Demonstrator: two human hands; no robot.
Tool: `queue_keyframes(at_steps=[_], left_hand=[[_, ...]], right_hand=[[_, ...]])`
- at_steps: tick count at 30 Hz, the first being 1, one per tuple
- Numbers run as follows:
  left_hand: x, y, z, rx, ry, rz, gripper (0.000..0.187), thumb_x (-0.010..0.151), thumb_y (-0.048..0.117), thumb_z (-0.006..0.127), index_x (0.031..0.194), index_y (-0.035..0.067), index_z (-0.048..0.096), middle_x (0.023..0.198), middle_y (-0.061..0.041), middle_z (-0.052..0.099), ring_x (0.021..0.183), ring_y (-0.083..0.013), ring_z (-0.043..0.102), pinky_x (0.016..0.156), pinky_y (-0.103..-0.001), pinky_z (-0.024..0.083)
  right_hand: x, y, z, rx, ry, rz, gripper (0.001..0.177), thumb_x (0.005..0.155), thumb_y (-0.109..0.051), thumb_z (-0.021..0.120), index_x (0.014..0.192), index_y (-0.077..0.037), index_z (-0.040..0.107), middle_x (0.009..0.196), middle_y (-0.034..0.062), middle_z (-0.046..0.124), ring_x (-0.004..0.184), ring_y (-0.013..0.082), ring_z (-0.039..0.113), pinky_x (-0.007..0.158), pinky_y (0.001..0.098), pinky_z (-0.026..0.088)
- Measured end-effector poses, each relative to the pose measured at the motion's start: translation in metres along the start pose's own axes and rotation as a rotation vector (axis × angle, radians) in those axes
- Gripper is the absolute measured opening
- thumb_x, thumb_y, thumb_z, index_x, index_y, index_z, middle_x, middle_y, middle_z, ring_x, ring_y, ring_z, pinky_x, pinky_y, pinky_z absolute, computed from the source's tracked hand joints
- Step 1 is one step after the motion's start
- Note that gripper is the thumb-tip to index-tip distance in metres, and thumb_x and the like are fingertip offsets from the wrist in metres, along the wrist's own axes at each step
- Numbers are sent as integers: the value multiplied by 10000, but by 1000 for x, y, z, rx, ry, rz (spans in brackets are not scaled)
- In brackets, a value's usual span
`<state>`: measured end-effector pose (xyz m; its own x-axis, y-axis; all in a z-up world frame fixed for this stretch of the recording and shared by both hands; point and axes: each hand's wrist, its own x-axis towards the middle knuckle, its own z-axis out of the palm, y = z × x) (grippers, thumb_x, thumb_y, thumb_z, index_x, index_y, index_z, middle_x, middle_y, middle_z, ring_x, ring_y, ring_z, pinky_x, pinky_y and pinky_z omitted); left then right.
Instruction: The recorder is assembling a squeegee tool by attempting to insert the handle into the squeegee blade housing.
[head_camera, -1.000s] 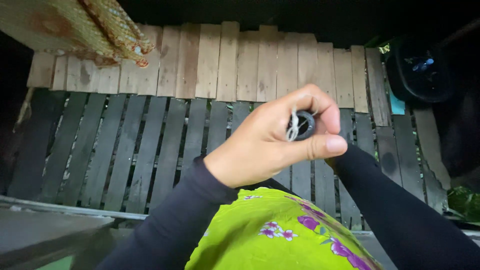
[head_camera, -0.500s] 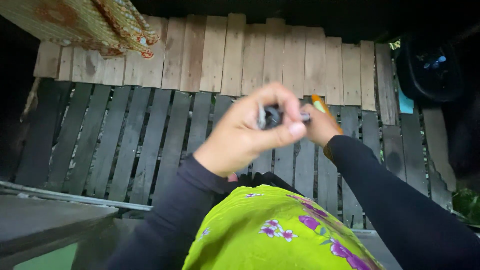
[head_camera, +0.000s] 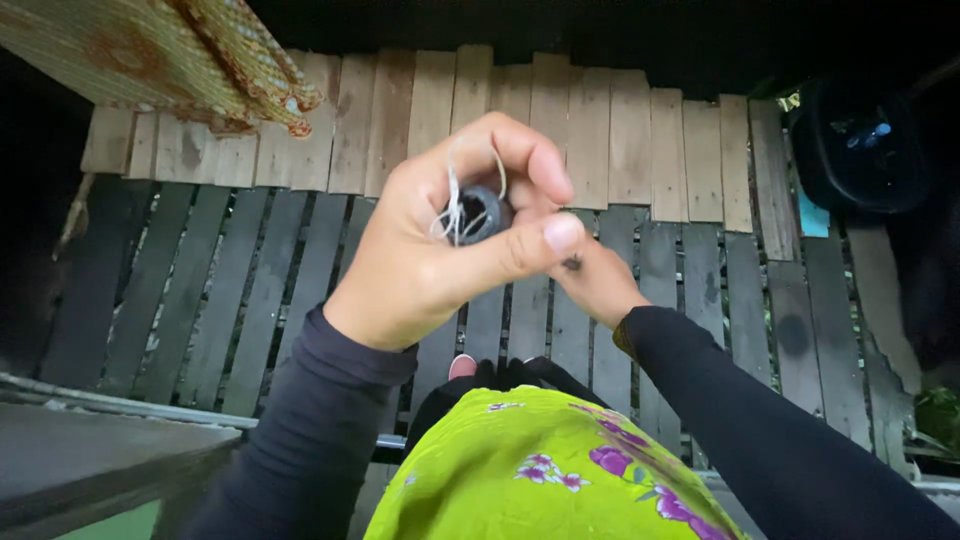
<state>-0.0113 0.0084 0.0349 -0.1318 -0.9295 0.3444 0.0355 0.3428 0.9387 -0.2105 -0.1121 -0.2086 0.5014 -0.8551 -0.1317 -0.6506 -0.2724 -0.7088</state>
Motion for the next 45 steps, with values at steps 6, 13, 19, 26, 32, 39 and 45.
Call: queue_keyframes(at_steps=[6,13,19,26,32,39,45], left_hand=[[3,-8,11,-129,-6,-134,287,955,140,777,1163,37,608,934,22,649,867,-50,609,823,-224,500],[3,-7,12,-83,-8,-158,246,954,145,766,1123,34,625,899,21,655,844,-38,605,795,-217,501],[-4,-6,3,-58,-17,-193,192,956,141,751,1073,41,636,861,37,636,813,-27,576,761,-206,476],[-13,-5,-5,-73,3,-226,178,937,128,747,1049,36,643,846,46,609,797,-27,555,735,-205,462],[-2,-10,-12,-49,-7,-242,179,928,141,748,1032,33,652,831,33,626,778,-36,569,717,-207,461],[26,-18,-12,-33,-4,-218,195,913,164,754,1020,37,652,820,15,639,758,-51,602,689,-222,486],[50,-24,-4,-74,-29,-165,196,924,153,756,1036,36,647,875,10,635,784,-53,601,713,-221,497]], right_hand=[[-7,2,-5,36,-26,-111,313,915,-292,687,1173,-116,690,1104,152,753,1082,339,711,865,427,551],[-8,-12,-17,-26,-70,-41,354,892,-327,696,1186,-131,680,1104,148,747,1076,333,709,879,430,549],[-11,-25,-18,-11,-82,-85,334,900,-349,665,1174,-161,634,1078,130,733,1034,363,689,816,448,535],[-10,-36,-17,-76,-149,-104,260,898,-353,681,967,-122,584,922,118,702,920,340,695,747,453,518],[-1,-32,-15,-90,-149,-64,261,900,-370,680,979,-140,584,906,120,702,918,341,695,750,456,518],[10,-26,-25,-42,-93,-67,269,918,-373,667,956,-124,574,863,136,682,855,363,671,726,467,506],[15,-22,-37,0,-103,8,280,935,-374,648,985,-112,563,881,152,681,863,366,675,751,459,508]])
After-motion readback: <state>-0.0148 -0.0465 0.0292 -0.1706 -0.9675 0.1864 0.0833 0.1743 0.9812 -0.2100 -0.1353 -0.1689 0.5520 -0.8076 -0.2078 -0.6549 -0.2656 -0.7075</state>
